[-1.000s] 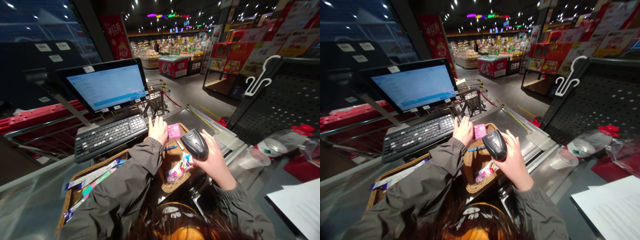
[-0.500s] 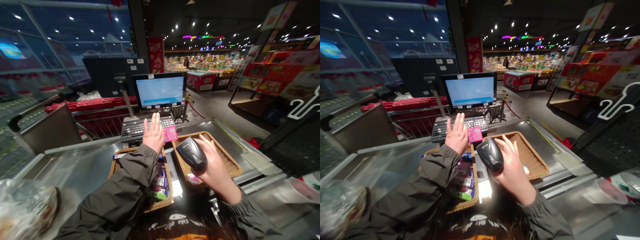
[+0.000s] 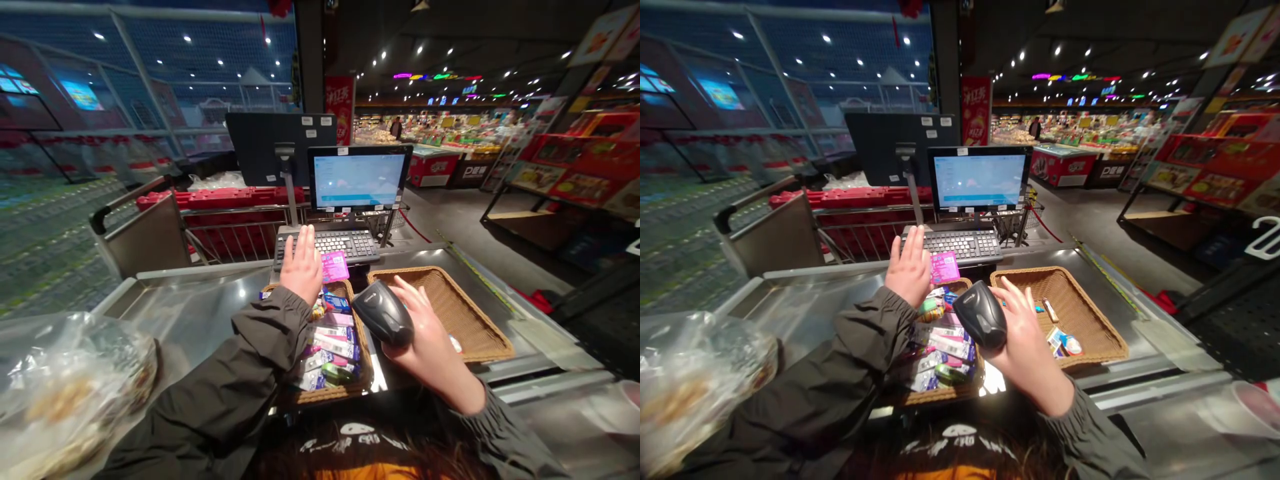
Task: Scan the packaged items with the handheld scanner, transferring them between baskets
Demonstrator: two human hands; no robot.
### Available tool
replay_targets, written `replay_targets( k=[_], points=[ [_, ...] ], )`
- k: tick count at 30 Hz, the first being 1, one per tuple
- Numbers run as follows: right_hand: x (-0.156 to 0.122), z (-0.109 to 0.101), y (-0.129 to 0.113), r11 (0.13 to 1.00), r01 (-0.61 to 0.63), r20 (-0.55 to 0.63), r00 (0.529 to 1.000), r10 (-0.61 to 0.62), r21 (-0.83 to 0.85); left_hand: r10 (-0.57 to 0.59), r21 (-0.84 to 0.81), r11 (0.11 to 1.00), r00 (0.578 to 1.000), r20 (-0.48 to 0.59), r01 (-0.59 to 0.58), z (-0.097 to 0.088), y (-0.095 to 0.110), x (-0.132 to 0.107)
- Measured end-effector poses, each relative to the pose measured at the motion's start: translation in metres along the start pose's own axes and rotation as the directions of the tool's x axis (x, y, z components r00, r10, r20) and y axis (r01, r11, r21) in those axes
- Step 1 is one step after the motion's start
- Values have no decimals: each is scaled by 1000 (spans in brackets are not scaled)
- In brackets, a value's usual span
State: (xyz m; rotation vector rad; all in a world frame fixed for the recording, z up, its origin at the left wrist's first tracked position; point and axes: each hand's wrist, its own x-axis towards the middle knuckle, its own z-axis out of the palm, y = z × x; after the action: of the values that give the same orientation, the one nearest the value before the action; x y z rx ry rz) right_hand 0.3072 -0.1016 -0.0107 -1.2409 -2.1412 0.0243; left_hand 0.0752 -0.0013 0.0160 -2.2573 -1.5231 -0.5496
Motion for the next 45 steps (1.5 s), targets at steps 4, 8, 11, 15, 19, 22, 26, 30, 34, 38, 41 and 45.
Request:
replay_targets(
  k=[4,8,11,15,19,22,26,30,34,38,41,45],
  points=[
    [-2,2,-7,1000,-12,9,1000,12,2,17,-3,1000,1000,-16,-17,-2,-6,-4],
    [-3,1,-13,1000,-15,20,1000,15,3,21,-6,1000,1000,-5,-22,-5,-10,-6],
    [-4,2,-15,1000,-22,37,999,22,-5,29,17,999,1000,4,-29,-5,-13,-7],
    [-7,3,-16,999,-33,55,998,34,-11,39,36,999,999,-10,-39,-1,-16,-9],
    [-8,4,-18,999,-44,62,997,45,-12,66,44,997,998,3,-66,4,-21,-16],
    [-8,5,-20,999,-50,89,995,50,-5,77,62,995,997,29,-78,8,-25,-23],
    [-7,9,-22,999,-46,124,991,44,9,89,106,989,991,102,-99,13,-33,-35],
    [-6,16,-21,999,-39,159,987,36,13,85,209,967,960,268,-144,17,-47,-48],
    [-4,24,-23,999,-47,196,980,41,27,30,239,960,902,432,-146,22,-62,-63],
    [-1,30,-26,997,-55,213,976,42,52,-26,214,972,859,511,-98,29,-74,-84],
    [2,33,-27,997,-49,223,974,36,56,-85,216,976,844,530,-37,34,-79,-102],
    [4,37,-28,998,-34,236,972,19,59,-174,215,975,806,566,59,38,-83,-126]
  ],
)
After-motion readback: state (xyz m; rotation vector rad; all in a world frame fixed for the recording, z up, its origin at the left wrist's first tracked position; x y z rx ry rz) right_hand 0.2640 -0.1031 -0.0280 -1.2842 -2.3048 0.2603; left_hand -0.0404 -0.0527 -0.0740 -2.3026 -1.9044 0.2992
